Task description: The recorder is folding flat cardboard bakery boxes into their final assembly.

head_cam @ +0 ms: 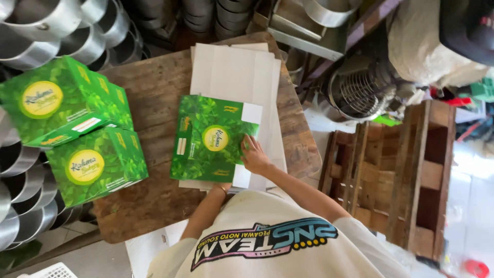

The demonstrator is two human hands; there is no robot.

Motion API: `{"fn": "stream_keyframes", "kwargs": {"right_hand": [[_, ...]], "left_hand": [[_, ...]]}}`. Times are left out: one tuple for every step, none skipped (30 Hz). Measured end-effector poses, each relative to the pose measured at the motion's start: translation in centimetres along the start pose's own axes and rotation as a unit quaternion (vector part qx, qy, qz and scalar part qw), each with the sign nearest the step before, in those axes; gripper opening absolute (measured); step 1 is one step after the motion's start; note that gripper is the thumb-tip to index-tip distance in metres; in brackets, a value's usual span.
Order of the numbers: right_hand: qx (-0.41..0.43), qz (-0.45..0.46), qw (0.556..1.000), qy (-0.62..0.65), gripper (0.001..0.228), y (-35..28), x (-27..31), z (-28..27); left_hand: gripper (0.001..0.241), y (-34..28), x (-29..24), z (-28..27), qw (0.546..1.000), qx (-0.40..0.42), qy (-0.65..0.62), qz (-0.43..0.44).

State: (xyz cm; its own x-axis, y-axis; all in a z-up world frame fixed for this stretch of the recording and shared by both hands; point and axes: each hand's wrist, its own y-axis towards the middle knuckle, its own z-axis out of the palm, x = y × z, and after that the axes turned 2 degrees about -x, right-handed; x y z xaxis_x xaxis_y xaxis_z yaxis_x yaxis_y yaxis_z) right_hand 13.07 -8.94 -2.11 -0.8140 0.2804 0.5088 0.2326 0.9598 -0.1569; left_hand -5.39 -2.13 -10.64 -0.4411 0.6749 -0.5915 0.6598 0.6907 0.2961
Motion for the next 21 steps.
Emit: {"fn": "stream_keyframes", "kwargs": {"right_hand": [[-0.002, -0.006, 1.000, 0.000, 0.056, 0.7, 0.4, -1.5], [0.059, -0.018, 0.997, -0.046, 0.066, 1.4, 0.8, -2.9], [0.124, -0.024, 0.988, -0.091, 0.076, 1.3, 1.0, -4.3], [0.126, -0.025, 0.988, -0.091, 0.076, 1.1, 0.9, -4.4], [0.160, -0.029, 0.978, -0.128, 0.081, 0.9, 0.5, -4.7], [0.193, -0.032, 0.967, -0.165, 0.087, 0.8, 0.1, -5.0], [0.193, -0.035, 0.966, -0.166, 0.087, 0.7, 0.0, -4.5], [0.176, -0.030, 0.968, -0.175, 0.091, 0.6, 0.0, -4.1], [0.158, -0.027, 0.970, -0.183, 0.095, 0.6, 0.0, -3.7], [0.157, -0.031, 0.970, -0.183, 0.095, 0.3, 0.1, -3.2], [0.158, -0.018, 0.968, -0.193, 0.096, 0.6, 0.0, -2.9], [0.158, -0.005, 0.967, -0.202, 0.097, 0.9, 0.0, -2.5], [0.159, -0.009, 0.967, -0.201, 0.097, 0.9, 0.4, -2.7], [0.155, -0.007, 0.964, -0.217, 0.096, 1.0, 0.9, -2.8], [0.153, -0.002, 0.960, -0.235, 0.095, 0.6, 1.1, -2.9], [0.155, -0.003, 0.960, -0.234, 0.095, 0.3, 1.7, -3.4], [0.130, 0.007, 0.962, -0.239, 0.096, 0.2, 2.2, -4.0], [0.104, 0.017, 0.964, -0.243, 0.097, 0.1, 2.8, -4.7], [0.107, 0.016, 0.964, -0.243, 0.097, 0.0, 1.9, -3.5], [0.083, 0.014, 0.970, -0.226, 0.101, -0.1, 1.0, -2.2], [0.056, 0.011, 0.976, -0.211, 0.104, 0.1, 0.0, -1.2]], "left_hand": [[0.037, -0.2, 0.9, -0.3, 1.000, -0.005, 0.004, 0.000], [0.037, -0.3, 1.7, -0.5, 0.999, -0.020, 0.036, 0.025], [0.037, -1.2, 2.0, -0.5, 0.996, -0.030, 0.063, 0.047], [0.037, -2.6, 3.2, -0.1, 0.997, -0.030, 0.063, 0.045], [0.032, -3.8, 4.2, 0.5, 0.997, 0.073, 0.004, 0.014], [0.028, -5.1, 5.3, 1.1, 0.983, 0.175, -0.055, -0.016], [0.028, -4.6, 2.1, -2.9, 0.983, 0.173, -0.054, -0.017], [0.042, -3.7, -0.6, -6.9, 0.982, 0.135, -0.135, -0.014], [0.059, -2.9, -3.1, -11.4, 0.973, 0.095, -0.212, -0.010], [0.059, -4.1, -2.7, -11.4, 0.973, 0.092, -0.210, -0.011], [0.058, -4.7, -2.1, -11.1, 0.950, 0.093, -0.265, -0.139], [0.059, -5.4, -1.4, -10.8, 0.906, 0.093, -0.318, -0.264], [0.059, -6.1, -0.1, -9.2, 0.906, 0.090, -0.316, -0.266], [0.051, -6.8, 1.2, -7.5, 0.818, -0.027, -0.462, -0.342], [0.042, -7.7, 2.5, -5.7, 0.689, -0.142, -0.587, -0.402], [0.042, -7.5, 2.5, -5.5, 0.688, -0.143, -0.586, -0.404], [0.043, -6.9, 2.8, -5.5, 0.670, -0.154, -0.559, -0.464], [0.044, -6.2, 3.1, -5.4, 0.648, -0.162, -0.529, -0.523], [0.044, -7.1, 3.5, -5.1, 0.647, -0.163, -0.528, -0.525], [0.042, -8.1, 4.0, -4.8, 0.808, -0.102, -0.411, -0.409], [0.043, -8.5, 4.6, -4.3, 0.924, -0.035, -0.271, -0.266]]}}
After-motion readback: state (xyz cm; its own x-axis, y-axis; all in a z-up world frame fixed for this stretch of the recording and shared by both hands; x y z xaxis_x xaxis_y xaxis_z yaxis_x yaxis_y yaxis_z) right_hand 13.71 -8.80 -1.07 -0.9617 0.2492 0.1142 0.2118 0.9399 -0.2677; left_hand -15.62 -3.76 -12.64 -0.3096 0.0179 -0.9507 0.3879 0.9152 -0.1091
